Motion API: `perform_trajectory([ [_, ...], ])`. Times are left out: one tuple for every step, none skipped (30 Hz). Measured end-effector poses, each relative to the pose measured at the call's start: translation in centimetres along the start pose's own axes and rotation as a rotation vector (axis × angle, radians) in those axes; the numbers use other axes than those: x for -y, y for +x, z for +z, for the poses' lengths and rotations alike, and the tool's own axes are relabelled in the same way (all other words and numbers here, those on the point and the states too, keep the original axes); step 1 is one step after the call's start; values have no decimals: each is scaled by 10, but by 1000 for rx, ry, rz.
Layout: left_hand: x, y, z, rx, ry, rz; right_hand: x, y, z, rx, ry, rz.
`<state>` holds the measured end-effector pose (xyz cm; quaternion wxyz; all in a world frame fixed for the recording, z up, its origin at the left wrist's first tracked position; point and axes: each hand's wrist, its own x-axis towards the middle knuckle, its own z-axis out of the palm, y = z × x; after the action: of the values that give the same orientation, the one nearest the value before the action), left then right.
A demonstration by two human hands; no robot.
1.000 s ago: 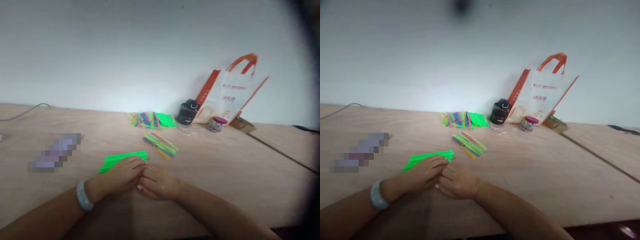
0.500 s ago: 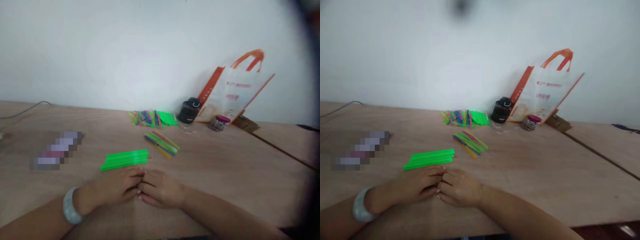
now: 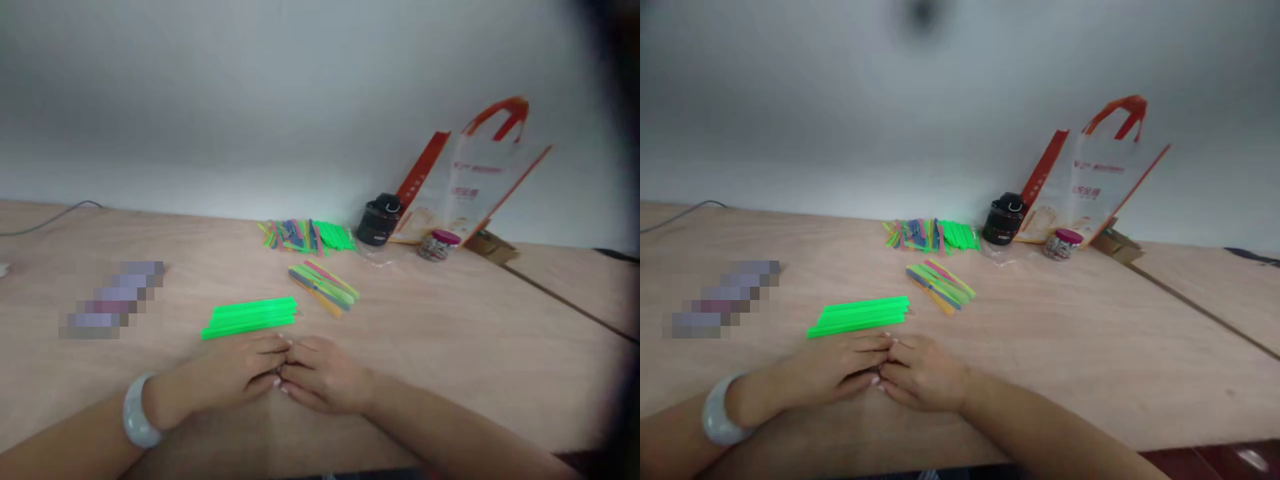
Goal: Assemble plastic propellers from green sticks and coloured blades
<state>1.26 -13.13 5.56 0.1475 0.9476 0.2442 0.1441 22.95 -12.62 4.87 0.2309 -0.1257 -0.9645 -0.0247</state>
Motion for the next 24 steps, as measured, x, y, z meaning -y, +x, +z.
perform_trajectory([
  [1, -1, 1, 1, -3, 1, 0, -1, 0, 0, 1, 2],
  [1, -1, 1, 1, -5, 1, -1, -2, 0, -2, 0, 6],
  [2, -2, 2, 2, -7, 0, -1, -3, 0, 0, -2, 11],
  [2, -2, 2, 5, -6, -2, -1, -4, 0, 4, -3, 13],
  [3, -3, 2, 11, -2, -5, -1, -5, 0, 13, -3, 13],
  [3, -3, 2, 21, 5, -6, -1, -6, 0, 16, -2, 14],
  [3, -4, 2, 35, 13, -7, -1, -7, 0, 14, -2, 17],
  [3, -5, 2, 50, 19, -8, -1, -8, -1, 8, -1, 21],
  [3, -6, 1, 61, 23, -11, -1, -9, -1, 2, 1, 24],
  [2, -7, 1, 67, 27, -16, -2, -11, -2, -2, 1, 27],
  [1, -8, 0, 72, 29, -22, -2, -12, -2, -1, 1, 29],
  [1, -9, 0, 73, 28, -26, -2, -14, -3, 3, 0, 29],
  [0, -10, -1, 68, 25, -29, -3, -15, -4, 11, -1, 29],
  [0, -11, -1, 61, 21, -31, -3, -17, -4, 17, -2, 31],
  [-1, -11, -1, 54, 15, -34, -3, -18, -4, 22, -2, 34],
  [-1, -12, -1, 48, 9, -35, -4, -19, -5, 23, 1, 38],
  [-1, -13, -1, 44, 4, -37, -4, -19, -5, 22, 5, 41],
  [-1, -13, 0, 39, 4, -41, -4, -19, -5, 21, 10, 44],
  [0, -13, 0, 39, 7, -45, -4, -19, -5, 20, 14, 47],
  [0, -13, 0, 40, 9, -43, -4, -19, -5, 20, 17, 50],
  [0, -14, 1, 38, 9, -36, -4, -19, -5, 20, 18, 53],
  [1, -14, 1, 32, 9, -30, -3, -18, -5, 22, 18, 55],
  [1, -14, 1, 26, 7, -26, -3, -18, -5, 25, 19, 57],
  [2, -14, 1, 25, 5, -23, -3, -18, -5, 30, 19, 58],
])
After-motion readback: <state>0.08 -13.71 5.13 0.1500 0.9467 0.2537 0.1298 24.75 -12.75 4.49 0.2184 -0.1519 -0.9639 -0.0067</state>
